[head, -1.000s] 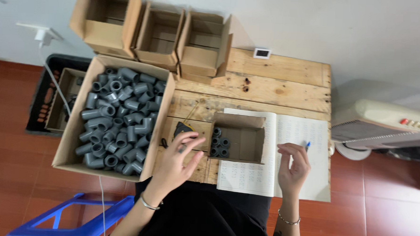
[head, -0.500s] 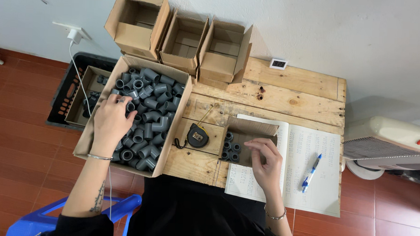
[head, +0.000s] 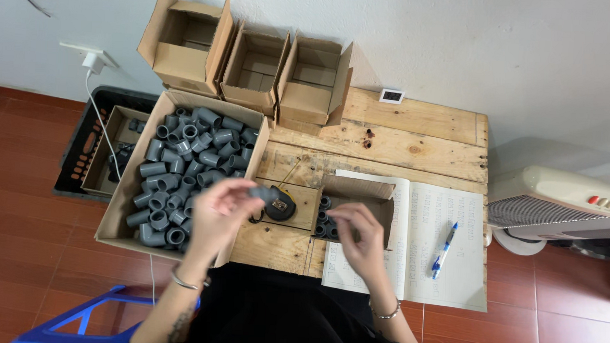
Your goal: The person repeatedly picks up gray plastic pipe fittings from a large box, measures them with a tape measure, and records the measurements in a notebook. The person places the measured fittings into a smaller box on the table.
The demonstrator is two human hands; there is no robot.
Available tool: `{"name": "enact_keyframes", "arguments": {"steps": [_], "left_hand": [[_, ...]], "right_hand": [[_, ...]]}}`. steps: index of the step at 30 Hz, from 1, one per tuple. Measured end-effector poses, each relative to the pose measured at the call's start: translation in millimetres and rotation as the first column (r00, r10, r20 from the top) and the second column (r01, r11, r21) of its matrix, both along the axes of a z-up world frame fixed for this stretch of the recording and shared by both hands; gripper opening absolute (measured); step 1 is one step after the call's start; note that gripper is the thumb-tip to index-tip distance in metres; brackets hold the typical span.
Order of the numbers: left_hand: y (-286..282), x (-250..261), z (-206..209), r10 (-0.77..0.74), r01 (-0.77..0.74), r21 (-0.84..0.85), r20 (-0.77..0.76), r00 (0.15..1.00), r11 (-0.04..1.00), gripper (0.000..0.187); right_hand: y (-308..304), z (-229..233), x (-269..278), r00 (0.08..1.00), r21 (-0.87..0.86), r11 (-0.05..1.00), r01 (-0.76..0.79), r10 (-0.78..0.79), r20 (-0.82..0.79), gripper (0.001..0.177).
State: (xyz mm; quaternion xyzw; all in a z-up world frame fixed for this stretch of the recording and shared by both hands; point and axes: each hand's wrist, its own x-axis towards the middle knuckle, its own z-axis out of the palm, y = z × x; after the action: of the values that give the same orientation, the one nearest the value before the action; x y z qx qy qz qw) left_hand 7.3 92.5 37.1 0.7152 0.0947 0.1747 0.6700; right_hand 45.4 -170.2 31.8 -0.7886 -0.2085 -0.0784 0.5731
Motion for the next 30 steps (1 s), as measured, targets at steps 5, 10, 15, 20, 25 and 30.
{"name": "enact_keyframes", "arguments": {"steps": [5, 10, 15, 20, 25, 30], "left_hand": [[-68.7, -9.7, -31.7, -0.265, 0.217, -0.464, -0.041, 0.963, 0.859, 0.042], [-83.6, -2.4, -69.3, -0.265, 0.202, -0.541, -0.041, 0.963, 0.817, 0.034], [-68.3, 8.7, -58.0, -0.248, 0.231, -0.163, -0.092, 0.964, 0.959, 0.026], [-59.1, 12.4, -65.8, 0.017, 0.305, 0.792, -0.369, 0.929, 0.529, 0.072], [-59.7, 21.1, -78.3, 0.017, 0.494, 0.715, -0.577, 0.817, 0.495, 0.072], [-50.8, 31.7, -126.1, 0.067, 0.49, 0.727, -0.587, 0.807, 0.481, 0.071]], "right_hand": [[11.8, -15.0, -5.1, 0.981, 0.087, 0.98, -0.177, 0.182, -0.061, 0.034], [11.0, -21.4, -5.2, 0.981, 0.104, 0.987, -0.124, 0.137, -0.135, 0.03], [2.9, -15.5, -1.5, 0.983, 0.133, 0.989, -0.056, 0.078, -0.165, 0.031], [-15.6, -31.6, 5.2, 0.977, 0.268, 0.962, 0.047, 0.011, -0.212, 0.032], [-23.5, -36.3, 7.0, 0.984, 0.239, 0.968, 0.073, -0.03, -0.178, 0.028], [-25.0, -55.1, 11.4, 0.986, 0.277, 0.959, 0.067, -0.022, -0.164, 0.031]]}}
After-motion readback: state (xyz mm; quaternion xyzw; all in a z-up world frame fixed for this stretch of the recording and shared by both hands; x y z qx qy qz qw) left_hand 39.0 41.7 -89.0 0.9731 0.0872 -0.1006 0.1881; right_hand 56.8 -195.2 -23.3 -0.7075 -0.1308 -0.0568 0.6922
